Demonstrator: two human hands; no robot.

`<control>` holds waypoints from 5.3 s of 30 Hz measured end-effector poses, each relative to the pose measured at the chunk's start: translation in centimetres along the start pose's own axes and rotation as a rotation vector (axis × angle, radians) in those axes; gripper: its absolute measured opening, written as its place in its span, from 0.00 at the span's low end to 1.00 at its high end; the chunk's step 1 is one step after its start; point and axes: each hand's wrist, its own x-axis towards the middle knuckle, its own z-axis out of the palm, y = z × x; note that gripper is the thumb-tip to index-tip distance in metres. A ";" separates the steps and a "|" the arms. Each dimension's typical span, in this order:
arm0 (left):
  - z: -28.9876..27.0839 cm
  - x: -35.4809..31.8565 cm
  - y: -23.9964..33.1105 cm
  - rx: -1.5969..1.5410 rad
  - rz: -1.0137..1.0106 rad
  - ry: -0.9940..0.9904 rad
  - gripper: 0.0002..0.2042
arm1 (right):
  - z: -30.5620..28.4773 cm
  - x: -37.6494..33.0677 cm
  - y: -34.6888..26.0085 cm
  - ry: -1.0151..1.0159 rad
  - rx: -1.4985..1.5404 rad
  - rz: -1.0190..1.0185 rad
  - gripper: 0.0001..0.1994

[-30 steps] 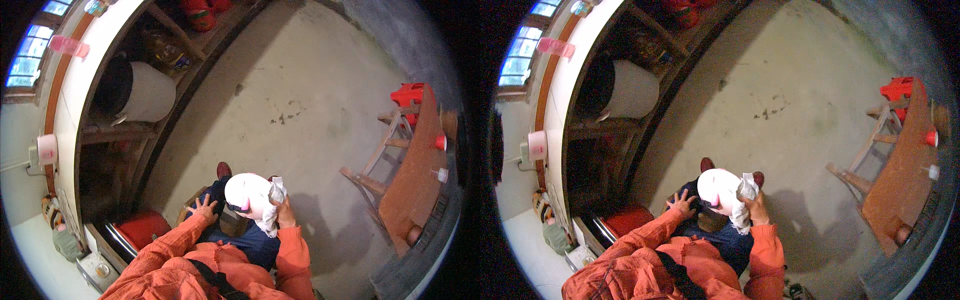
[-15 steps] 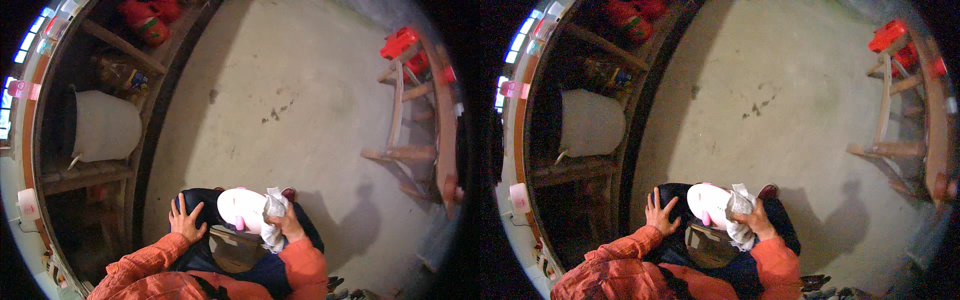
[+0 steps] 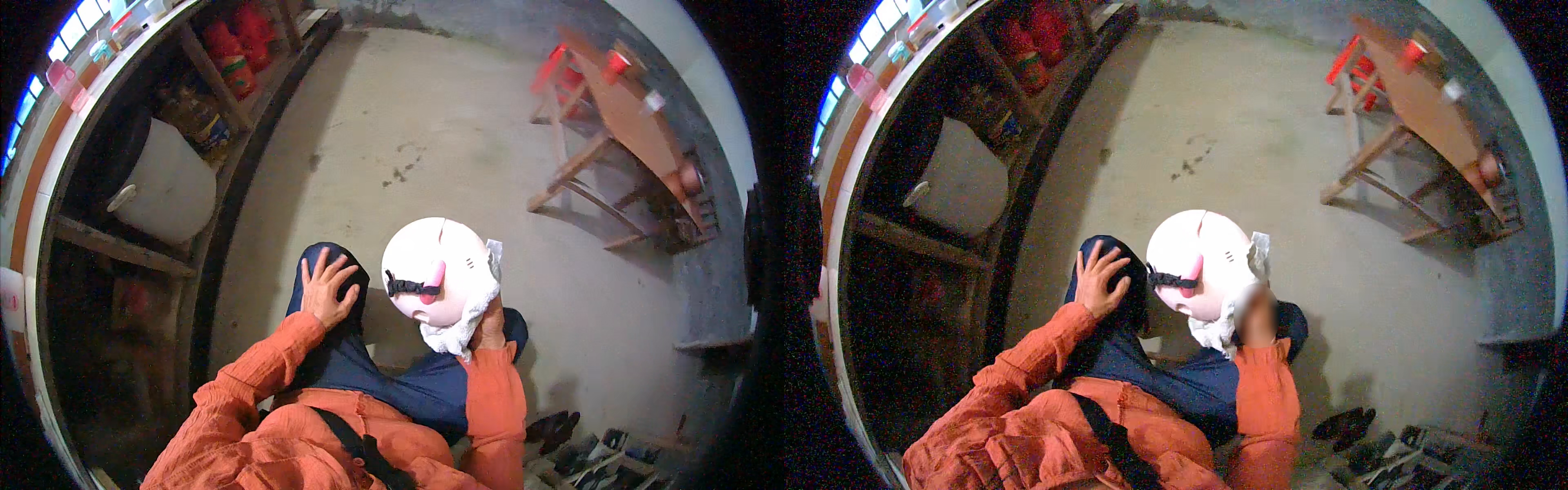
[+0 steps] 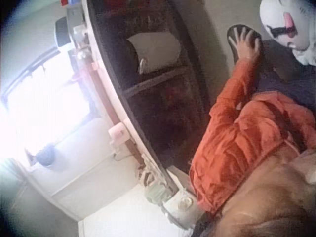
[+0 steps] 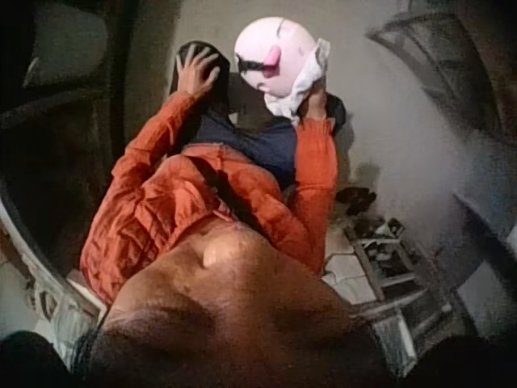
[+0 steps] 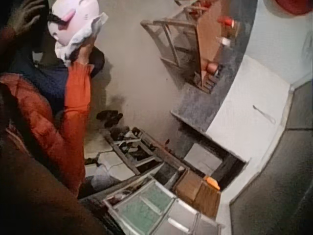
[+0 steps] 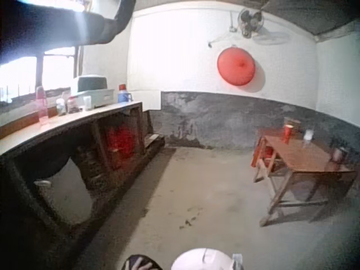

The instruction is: The person wipes the exterior and interior of a pink electric kettle using a white cloth. They move from a kitchen counter to a wooden chair, where they continue to clean the kettle's lid and base while seated.

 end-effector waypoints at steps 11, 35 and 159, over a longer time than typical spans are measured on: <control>0.0 -2.3 3.4 -1.745 -0.412 -0.470 0.28 | -0.7 -4.7 9.9 0.166 0.145 -0.125 0.30; 11.0 -2.5 -4.4 -1.629 -0.495 -0.958 0.23 | 3.1 -7.1 16.5 0.709 -1.200 -0.497 0.20; 10.4 0.8 -2.7 -1.498 -0.095 -1.084 0.20 | 9.0 -9.8 17.5 1.082 -1.370 -0.591 0.13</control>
